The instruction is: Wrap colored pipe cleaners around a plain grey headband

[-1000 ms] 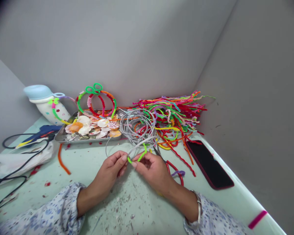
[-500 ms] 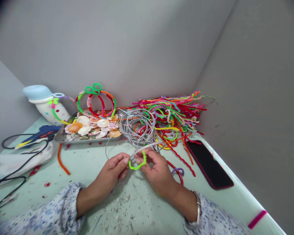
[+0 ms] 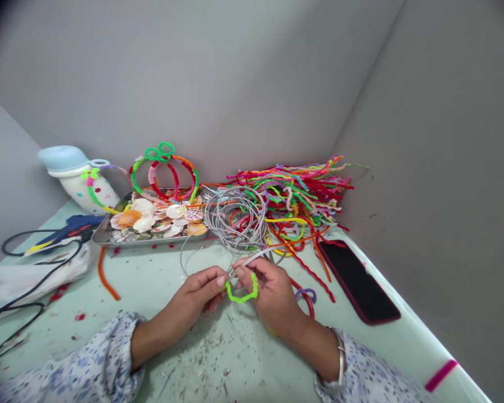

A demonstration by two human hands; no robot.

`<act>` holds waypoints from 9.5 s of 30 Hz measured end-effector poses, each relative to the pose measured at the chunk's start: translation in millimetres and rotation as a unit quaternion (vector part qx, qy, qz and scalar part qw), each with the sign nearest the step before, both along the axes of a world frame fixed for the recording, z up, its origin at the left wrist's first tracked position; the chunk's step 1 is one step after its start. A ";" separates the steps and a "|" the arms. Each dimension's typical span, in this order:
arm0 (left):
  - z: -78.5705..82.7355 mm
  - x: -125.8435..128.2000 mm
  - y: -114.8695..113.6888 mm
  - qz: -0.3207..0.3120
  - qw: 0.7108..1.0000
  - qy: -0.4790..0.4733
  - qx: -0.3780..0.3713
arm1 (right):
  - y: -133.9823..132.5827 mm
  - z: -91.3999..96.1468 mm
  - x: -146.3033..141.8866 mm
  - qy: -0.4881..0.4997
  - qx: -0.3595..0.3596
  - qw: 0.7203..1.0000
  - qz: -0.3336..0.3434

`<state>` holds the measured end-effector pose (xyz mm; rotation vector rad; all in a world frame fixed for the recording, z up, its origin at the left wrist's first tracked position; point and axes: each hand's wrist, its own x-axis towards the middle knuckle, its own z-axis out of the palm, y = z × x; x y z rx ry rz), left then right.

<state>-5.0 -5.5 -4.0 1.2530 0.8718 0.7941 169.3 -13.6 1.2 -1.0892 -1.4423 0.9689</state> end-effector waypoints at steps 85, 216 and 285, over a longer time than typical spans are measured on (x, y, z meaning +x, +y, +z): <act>4.1 2.9 -0.7 0.034 0.996 -0.067 -0.057 | -1.9 -13.4 -0.8 0.005 0.004 1.000 -0.023; 4.0 5.3 -1.4 0.105 0.994 -0.017 -0.010 | -1.6 -9.6 -1.7 0.032 -0.024 0.999 -0.027; -4.3 -1.4 -2.1 0.205 0.941 0.122 0.242 | -4.4 -7.2 -1.9 0.041 -0.034 0.998 -0.029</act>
